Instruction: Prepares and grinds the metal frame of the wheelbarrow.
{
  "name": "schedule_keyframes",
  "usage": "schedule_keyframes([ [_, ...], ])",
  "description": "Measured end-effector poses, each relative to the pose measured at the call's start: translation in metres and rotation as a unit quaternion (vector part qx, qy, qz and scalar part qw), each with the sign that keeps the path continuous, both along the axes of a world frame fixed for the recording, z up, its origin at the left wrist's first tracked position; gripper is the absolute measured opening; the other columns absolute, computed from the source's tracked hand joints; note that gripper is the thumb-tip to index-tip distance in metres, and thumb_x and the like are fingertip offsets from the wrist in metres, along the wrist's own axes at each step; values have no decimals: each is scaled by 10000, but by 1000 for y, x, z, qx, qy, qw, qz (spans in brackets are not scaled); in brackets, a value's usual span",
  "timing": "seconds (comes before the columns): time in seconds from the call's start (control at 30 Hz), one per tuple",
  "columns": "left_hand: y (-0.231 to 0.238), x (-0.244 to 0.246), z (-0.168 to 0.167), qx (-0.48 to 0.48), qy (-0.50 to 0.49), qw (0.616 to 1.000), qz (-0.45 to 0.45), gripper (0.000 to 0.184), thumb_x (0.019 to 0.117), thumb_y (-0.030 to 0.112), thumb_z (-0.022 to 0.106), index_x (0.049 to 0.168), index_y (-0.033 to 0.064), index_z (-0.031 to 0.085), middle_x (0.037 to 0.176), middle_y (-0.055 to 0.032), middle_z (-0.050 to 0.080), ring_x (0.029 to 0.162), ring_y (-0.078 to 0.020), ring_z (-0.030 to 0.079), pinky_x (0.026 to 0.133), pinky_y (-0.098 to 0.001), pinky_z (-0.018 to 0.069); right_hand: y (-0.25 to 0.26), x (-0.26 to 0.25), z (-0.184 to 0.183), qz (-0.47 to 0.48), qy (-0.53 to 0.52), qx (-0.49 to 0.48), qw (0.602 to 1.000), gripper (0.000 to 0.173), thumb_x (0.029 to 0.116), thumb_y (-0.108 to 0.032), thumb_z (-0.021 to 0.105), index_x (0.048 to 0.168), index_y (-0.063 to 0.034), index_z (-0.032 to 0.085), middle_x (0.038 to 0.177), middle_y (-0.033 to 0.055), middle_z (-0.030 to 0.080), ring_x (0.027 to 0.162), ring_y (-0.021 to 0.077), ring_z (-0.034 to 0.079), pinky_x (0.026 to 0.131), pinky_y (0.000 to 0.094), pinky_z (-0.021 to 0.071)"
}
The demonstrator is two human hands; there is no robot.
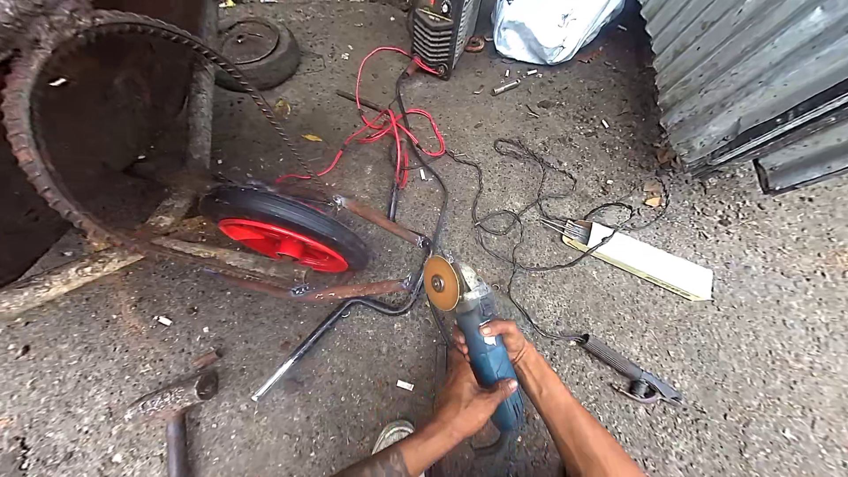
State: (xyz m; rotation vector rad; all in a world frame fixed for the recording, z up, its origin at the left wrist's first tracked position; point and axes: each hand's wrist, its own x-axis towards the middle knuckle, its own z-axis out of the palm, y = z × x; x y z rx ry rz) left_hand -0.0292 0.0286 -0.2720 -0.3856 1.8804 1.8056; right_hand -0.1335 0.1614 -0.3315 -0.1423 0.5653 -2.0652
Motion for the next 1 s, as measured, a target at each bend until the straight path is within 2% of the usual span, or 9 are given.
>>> schedule_keyframes([
  [0.2,30,-20,0,16,21,993,117,940,800,298,871,1452,-37,281,1193,-140,662,1095,-153,695,971,-339,595,5,-42,6,77,21,12,997,445,798,-347,779,1118,-75,630,915,123,714,761,237,711,681,395,604],
  [0.37,41,-31,3,32,35,985,167,891,813,241,867,1434,-25,285,1162,-128,678,1070,-154,710,948,-332,611,3,-64,7,121,31,7,992,455,812,-351,770,1132,-66,615,915,131,708,758,241,710,681,397,603],
  [0.5,47,-40,5,46,38,980,191,896,823,204,861,1453,-30,268,1176,-140,673,1081,-157,707,958,-329,606,3,-75,6,144,22,11,989,436,813,-343,763,1120,-71,615,910,130,710,763,235,711,685,385,602],
  [0.8,50,-43,1,51,40,973,222,832,818,184,863,1405,-29,313,1123,-133,691,1033,-157,722,926,-325,617,-2,-83,2,173,19,18,985,460,811,-346,772,1139,-67,610,914,139,710,768,245,715,691,392,607],
  [1.0,47,-39,1,75,39,972,220,882,813,165,864,1435,-41,274,1151,-146,683,1061,-169,716,951,-336,610,-3,-79,6,165,27,27,985,444,812,-341,773,1126,-66,622,914,138,711,761,240,714,685,389,606],
])
